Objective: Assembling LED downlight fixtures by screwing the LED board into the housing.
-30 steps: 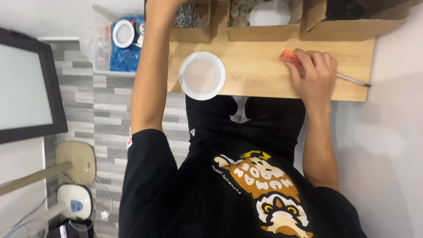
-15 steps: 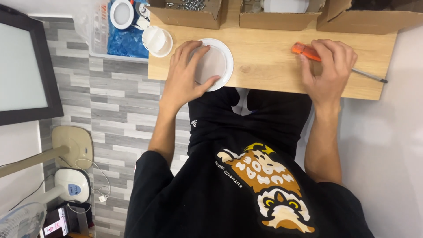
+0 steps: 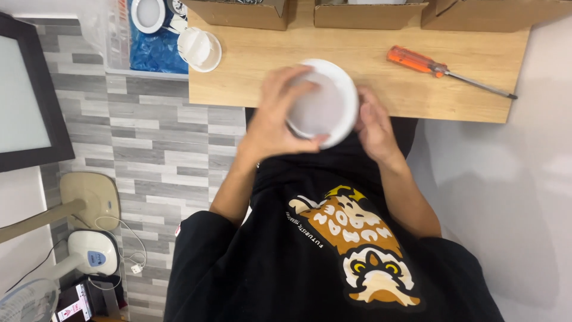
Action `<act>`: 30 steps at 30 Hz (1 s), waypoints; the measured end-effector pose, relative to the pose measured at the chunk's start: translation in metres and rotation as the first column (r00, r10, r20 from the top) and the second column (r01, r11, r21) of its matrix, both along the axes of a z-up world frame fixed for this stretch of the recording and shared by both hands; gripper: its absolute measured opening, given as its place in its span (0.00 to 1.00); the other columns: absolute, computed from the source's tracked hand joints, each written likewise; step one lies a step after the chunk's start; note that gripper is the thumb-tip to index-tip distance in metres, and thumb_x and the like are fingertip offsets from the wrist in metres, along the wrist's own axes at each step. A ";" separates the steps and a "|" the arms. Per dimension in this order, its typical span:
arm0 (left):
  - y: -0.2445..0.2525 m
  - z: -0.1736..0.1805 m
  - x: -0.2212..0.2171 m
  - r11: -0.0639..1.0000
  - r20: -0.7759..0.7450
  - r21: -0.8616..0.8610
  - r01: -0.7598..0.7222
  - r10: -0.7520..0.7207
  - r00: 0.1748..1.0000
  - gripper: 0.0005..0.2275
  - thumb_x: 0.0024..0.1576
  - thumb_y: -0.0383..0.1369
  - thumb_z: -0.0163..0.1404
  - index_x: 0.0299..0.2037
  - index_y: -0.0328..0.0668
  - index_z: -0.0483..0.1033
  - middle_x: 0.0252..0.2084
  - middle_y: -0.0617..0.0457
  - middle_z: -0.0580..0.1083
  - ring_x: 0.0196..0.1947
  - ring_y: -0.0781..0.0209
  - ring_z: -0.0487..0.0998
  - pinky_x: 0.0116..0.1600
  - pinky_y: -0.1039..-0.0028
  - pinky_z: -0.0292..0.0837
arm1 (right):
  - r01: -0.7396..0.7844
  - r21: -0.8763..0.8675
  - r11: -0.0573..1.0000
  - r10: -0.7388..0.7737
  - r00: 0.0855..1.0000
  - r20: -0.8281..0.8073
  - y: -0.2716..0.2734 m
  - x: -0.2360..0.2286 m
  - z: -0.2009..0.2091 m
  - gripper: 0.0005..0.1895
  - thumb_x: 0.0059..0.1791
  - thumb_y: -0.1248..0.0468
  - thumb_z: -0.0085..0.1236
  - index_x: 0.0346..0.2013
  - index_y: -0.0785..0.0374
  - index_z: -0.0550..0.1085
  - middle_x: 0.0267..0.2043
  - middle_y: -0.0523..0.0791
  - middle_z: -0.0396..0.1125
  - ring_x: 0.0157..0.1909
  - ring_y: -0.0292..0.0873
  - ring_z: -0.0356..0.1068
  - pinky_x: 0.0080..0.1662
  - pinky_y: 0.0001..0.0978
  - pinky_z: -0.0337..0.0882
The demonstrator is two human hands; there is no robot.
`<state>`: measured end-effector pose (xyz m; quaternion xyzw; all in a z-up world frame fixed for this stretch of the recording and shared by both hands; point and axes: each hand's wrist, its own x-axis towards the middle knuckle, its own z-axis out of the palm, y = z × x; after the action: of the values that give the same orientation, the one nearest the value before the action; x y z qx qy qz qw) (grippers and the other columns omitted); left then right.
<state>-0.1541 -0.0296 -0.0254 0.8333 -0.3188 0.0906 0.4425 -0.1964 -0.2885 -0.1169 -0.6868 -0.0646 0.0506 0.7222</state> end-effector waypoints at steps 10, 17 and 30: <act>-0.052 0.005 -0.013 0.978 -0.050 -0.160 0.131 -0.141 0.989 0.39 0.47 0.59 0.75 0.67 0.56 0.77 0.74 0.50 0.67 0.71 0.44 0.69 0.73 0.54 0.65 | 0.059 0.681 0.730 0.084 0.981 -0.175 0.008 -0.022 0.031 0.27 0.62 0.53 0.41 0.71 0.68 0.64 0.67 0.59 0.69 0.69 0.57 0.71 0.71 0.64 0.70; -0.050 -0.004 -0.010 0.969 -0.012 -0.212 0.128 -0.134 0.991 0.33 0.59 0.49 0.70 0.71 0.47 0.73 0.69 0.46 0.68 0.65 0.48 0.73 0.72 0.58 0.70 | -0.142 0.715 0.685 0.160 0.986 0.044 0.008 -0.026 0.052 0.32 0.66 0.53 0.25 0.43 0.74 0.75 0.35 0.64 0.73 0.30 0.61 0.80 0.38 0.50 0.87; -0.060 0.055 0.035 0.906 0.237 -0.351 0.237 -0.159 0.958 0.13 0.68 0.27 0.58 0.62 0.39 0.82 0.48 0.48 0.83 0.40 0.47 0.82 0.50 0.61 0.82 | -0.079 0.699 0.710 0.107 0.994 0.003 -0.022 -0.032 0.049 0.31 0.66 0.46 0.29 0.66 0.71 0.67 0.71 0.67 0.66 0.73 0.69 0.67 0.49 0.58 0.85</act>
<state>-0.1196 -0.0892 0.0296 0.6825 -0.4224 0.1887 0.5658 -0.2284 -0.3110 -0.0681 -0.3584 -0.0996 0.0718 0.9254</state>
